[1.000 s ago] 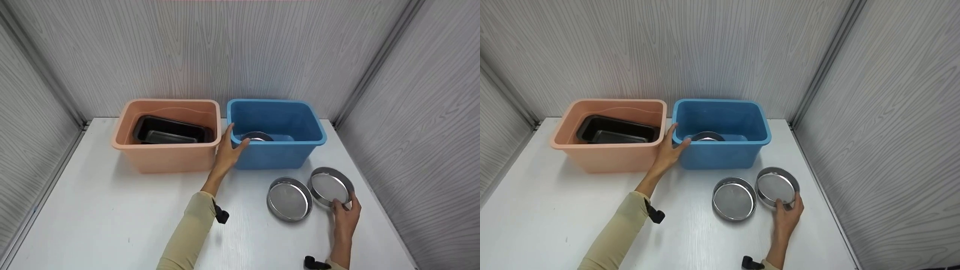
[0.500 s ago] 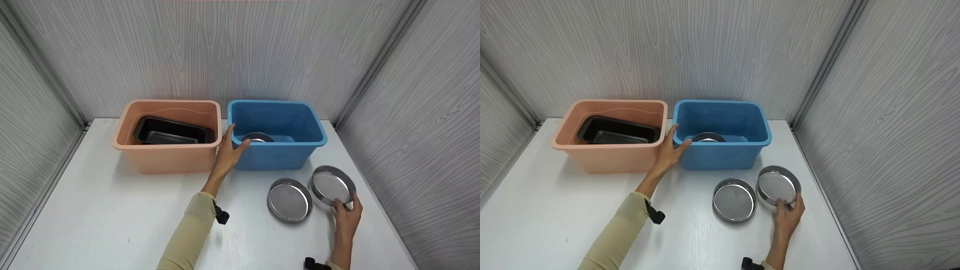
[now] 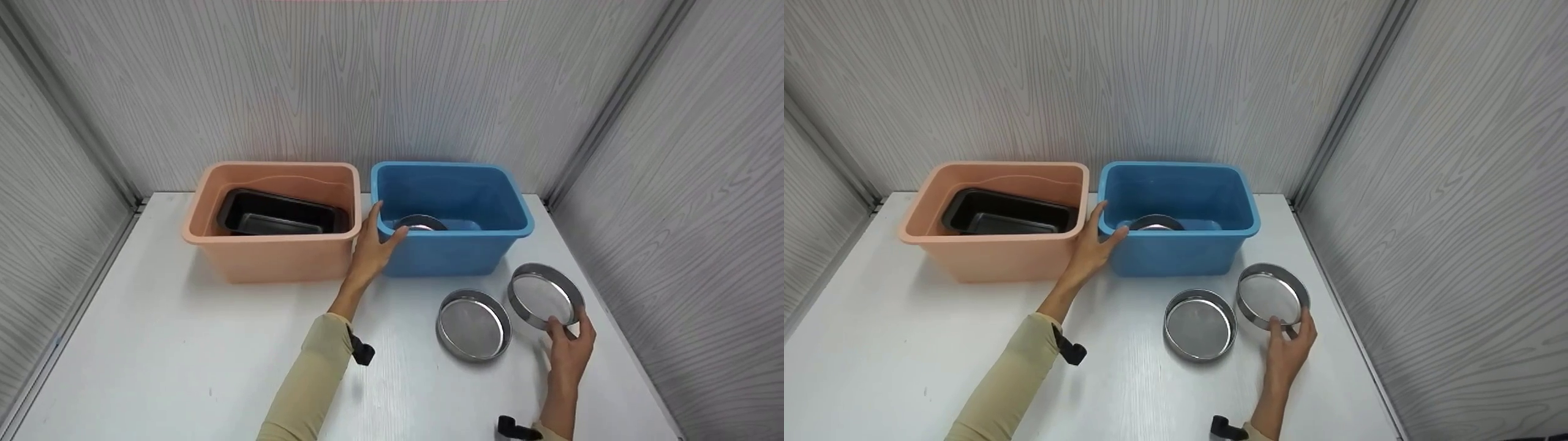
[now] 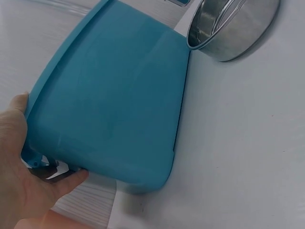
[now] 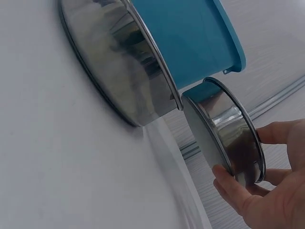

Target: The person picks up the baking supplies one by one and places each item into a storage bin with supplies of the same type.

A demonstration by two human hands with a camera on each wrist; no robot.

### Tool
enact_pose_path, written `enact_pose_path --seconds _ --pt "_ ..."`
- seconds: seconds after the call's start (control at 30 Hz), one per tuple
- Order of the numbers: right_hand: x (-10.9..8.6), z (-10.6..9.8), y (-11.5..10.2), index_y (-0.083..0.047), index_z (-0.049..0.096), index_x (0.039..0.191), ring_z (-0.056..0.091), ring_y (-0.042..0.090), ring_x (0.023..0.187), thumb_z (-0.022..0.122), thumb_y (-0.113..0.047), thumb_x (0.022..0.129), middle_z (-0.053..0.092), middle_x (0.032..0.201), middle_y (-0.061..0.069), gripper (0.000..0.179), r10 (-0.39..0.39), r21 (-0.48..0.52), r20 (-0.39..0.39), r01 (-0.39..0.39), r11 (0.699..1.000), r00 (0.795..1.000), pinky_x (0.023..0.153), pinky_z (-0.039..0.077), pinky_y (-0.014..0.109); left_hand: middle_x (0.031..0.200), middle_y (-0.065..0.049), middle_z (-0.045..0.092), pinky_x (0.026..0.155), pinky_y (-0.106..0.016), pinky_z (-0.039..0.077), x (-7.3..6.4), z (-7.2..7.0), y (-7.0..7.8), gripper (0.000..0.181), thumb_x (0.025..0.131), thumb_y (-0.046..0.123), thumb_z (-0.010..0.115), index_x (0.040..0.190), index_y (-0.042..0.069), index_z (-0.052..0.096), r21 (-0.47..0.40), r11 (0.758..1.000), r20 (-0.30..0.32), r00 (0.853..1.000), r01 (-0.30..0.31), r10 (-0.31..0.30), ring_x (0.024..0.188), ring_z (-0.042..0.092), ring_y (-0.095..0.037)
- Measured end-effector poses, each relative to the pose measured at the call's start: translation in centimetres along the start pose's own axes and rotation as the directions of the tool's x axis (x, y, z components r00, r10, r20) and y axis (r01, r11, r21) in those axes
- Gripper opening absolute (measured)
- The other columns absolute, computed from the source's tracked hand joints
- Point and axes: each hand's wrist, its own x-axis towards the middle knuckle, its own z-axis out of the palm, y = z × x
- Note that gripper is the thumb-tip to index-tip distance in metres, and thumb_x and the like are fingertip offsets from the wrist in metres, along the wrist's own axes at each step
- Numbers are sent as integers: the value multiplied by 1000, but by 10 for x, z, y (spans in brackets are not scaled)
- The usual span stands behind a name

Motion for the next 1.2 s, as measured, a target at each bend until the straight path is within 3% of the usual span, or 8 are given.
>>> enact_pose_path --seconds 0.27,0.53,0.73,0.97,1.1,1.2 --pt "6 1 -22 -9 35 162 52 11 112 64 -8 98 25 163 15 70 -42 86 -45 46 995 998 90 53 13 173 -5 19 125 -55 24 2 -1 1 88 99 56 65 167 30 17 -18 1000 -1 1000 -20 20 158 21 -26" --pt "0 3 -41 -10 38 161 49 36 131 65 -8 97 28 161 14 69 -111 106 -79 119 987 991 87 54 14 172 -7 20 125 -55 22 0 -3 -2 89 99 52 67 168 22 19 -64 997 -3 999 -38 38 158 20 -28" --pt "3 1 -55 -12 39 161 53 23 124 66 -8 98 31 159 12 69 -121 151 -88 133 979 989 92 55 17 172 -8 21 125 -56 23 0 0 0 88 99 51 67 168 22 18 -51 998 -8 999 -32 31 158 21 -29" --pt "10 12 -77 -10 40 160 52 25 126 68 -8 97 31 157 16 69 -200 195 -62 208 959 978 92 55 19 172 -7 22 125 -54 24 2 -1 1 88 99 52 67 168 27 18 -35 999 -8 1000 -19 19 158 22 -27" --pt "12 27 -90 -10 40 160 49 20 122 71 -12 97 34 157 14 70 -255 155 -25 255 954 967 91 55 18 172 -7 23 125 -54 24 1 -1 1 87 99 51 67 167 25 19 -35 999 -14 1000 -27 26 158 23 -28" --pt "8 37 -102 -9 41 159 48 26 126 70 -11 97 37 156 13 68 -294 122 -12 293 948 956 97 51 23 171 -8 23 125 -55 24 0 -1 0 87 99 51 67 167 25 19 -42 999 -11 1000 -22 21 157 23 -28"
